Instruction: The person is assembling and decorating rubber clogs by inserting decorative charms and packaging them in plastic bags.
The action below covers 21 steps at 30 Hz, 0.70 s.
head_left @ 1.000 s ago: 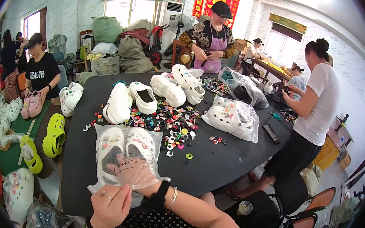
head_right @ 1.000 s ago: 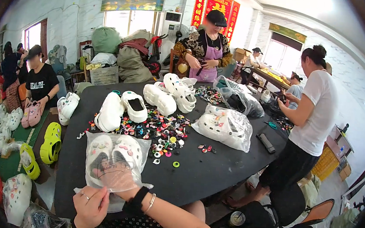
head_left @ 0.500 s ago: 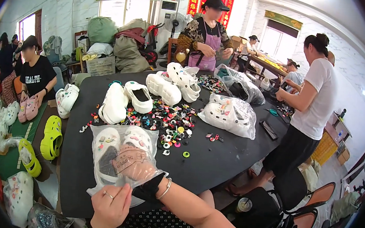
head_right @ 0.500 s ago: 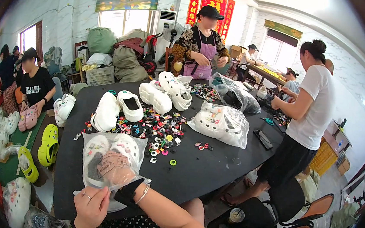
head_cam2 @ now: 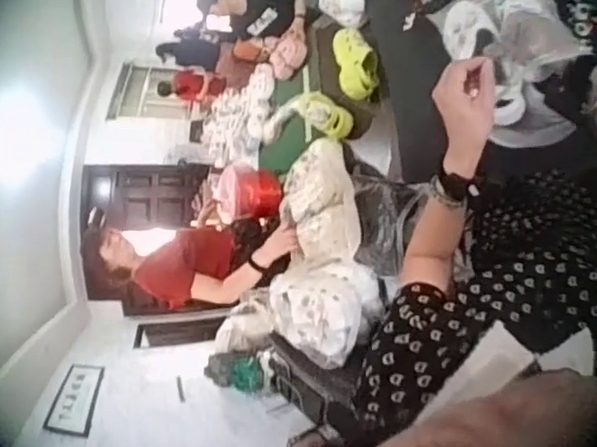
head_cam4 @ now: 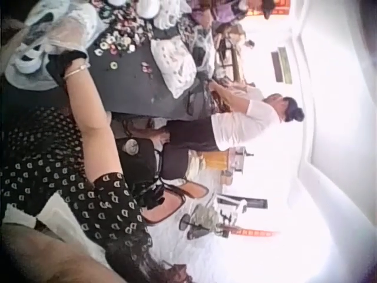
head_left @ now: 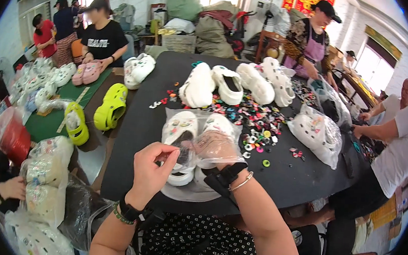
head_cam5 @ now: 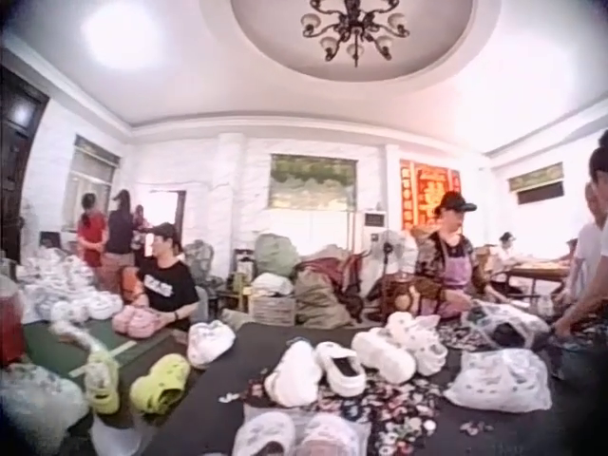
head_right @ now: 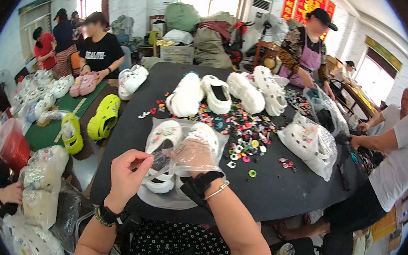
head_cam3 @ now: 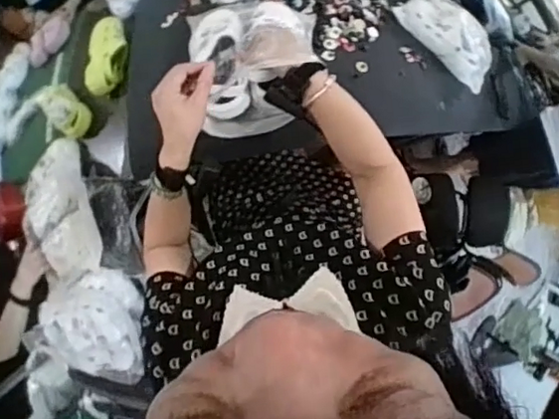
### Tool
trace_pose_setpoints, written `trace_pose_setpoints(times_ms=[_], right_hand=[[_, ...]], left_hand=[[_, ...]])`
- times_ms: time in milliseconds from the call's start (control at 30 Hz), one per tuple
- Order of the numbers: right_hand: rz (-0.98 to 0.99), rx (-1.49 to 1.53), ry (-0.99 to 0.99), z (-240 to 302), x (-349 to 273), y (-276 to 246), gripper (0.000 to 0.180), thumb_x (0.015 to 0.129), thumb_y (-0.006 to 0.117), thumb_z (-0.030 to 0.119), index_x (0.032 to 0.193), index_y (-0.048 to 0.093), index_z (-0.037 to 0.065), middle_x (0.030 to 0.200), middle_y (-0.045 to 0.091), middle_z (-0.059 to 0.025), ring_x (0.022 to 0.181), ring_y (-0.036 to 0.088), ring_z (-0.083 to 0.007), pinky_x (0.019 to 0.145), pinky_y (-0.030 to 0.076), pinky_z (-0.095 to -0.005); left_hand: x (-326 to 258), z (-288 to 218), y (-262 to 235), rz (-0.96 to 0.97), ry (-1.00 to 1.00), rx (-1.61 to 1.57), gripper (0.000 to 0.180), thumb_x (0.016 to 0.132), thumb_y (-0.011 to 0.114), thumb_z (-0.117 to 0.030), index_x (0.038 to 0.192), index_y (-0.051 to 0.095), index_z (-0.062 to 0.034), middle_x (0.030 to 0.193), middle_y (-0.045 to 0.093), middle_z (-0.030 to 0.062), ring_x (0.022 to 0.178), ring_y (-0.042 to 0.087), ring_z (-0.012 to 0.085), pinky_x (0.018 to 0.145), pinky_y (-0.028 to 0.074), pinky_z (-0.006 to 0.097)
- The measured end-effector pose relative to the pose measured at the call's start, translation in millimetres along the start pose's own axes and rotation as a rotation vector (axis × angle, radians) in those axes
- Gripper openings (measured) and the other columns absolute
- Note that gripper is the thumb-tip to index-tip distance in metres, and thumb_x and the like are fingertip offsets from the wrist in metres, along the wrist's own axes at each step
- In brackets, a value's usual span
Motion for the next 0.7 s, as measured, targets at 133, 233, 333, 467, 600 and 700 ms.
trace_pose_setpoints(times_ms=[133, 233, 333, 467, 600, 700], right_hand=[[-0.039, -0.016, -0.093, -6, 2, 10, 0.036, 0.086, 0.066, 0.043, 0.09, 0.075, 0.008, 0.098, 0.07, -0.0151, 0.097, 0.066, -0.0303, 0.089, 0.048, -0.0442], [-0.166, 0.004, -0.156, -65, 3, 32, 0.035, 0.089, 0.062, 0.041, 0.1, 0.072, 0.009, 0.106, 0.069, -0.0159, 0.103, 0.063, -0.0321, 0.094, 0.048, -0.0436], [0.039, -0.162, -0.076, -50, 7, 18, 0.037, 0.094, 0.055, 0.038, 0.097, 0.07, 0.005, 0.1, 0.067, -0.0169, 0.099, 0.062, -0.0354, 0.089, 0.047, -0.0436], [-0.203, -0.393, -0.536, -77, -13, 13, 0.024, 0.095, 0.054, 0.026, 0.093, 0.067, 0.006, 0.084, 0.061, -0.0159, 0.082, 0.061, -0.0358, 0.072, 0.05, -0.0454], [-0.226, -0.315, -0.618, -19, -62, -44, 0.02, 0.088, 0.063, 0.025, 0.082, 0.063, 0.006, 0.074, 0.056, -0.013, 0.073, 0.059, -0.0344, 0.061, 0.047, -0.0455], [-0.071, -0.071, -0.587, -19, -93, -62, 0.026, 0.085, 0.068, 0.022, 0.071, 0.06, 0.001, 0.066, 0.055, -0.0165, 0.062, 0.059, -0.0368, 0.053, 0.044, -0.0486]], left_hand=[[6, 13, -15, 0.032, -0.147, -0.092, 0.013, 0.092, 0.067, -0.009, 0.094, 0.068, 0.0041, 0.082, 0.069, 0.005, 0.072, 0.062, 0.0075, 0.067, 0.05, 0.022], [19, 18, -14, 0.039, -0.27, -0.292, 0.017, 0.094, 0.065, -0.013, 0.098, 0.068, 0.0036, 0.083, 0.069, 0.006, 0.076, 0.064, 0.0097, 0.07, 0.051, 0.024], [28, 40, -28, 0.021, -0.42, -0.474, 0.017, 0.094, 0.065, -0.014, 0.102, 0.067, 0.0012, 0.089, 0.068, 0.0047, 0.081, 0.063, 0.0111, 0.076, 0.049, 0.025], [31, 64, -28, -0.032, -0.464, -0.392, 0.028, 0.097, 0.061, -0.026, 0.115, 0.062, -0.0042, 0.104, 0.065, 0.002, 0.097, 0.059, 0.0109, 0.082, 0.046, 0.027], [29, 97, -37, -0.092, -0.552, -0.393, 0.045, 0.1, 0.048, -0.045, 0.128, 0.054, -0.0104, 0.119, 0.059, 0.0001, 0.109, 0.053, 0.0126, 0.09, 0.042, 0.033], [31, 85, -26, 0.318, -0.628, -0.898, 0.058, 0.102, 0.04, -0.053, 0.138, 0.049, -0.0095, 0.136, 0.055, 0.0052, 0.121, 0.052, 0.0181, 0.103, 0.042, 0.037]])
Point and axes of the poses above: each hand's wrist, its own x-axis towards the middle knuckle, its own y-axis out of the palm, z = x × y, the point moved 1 cm from there along x, towards the middle knuckle
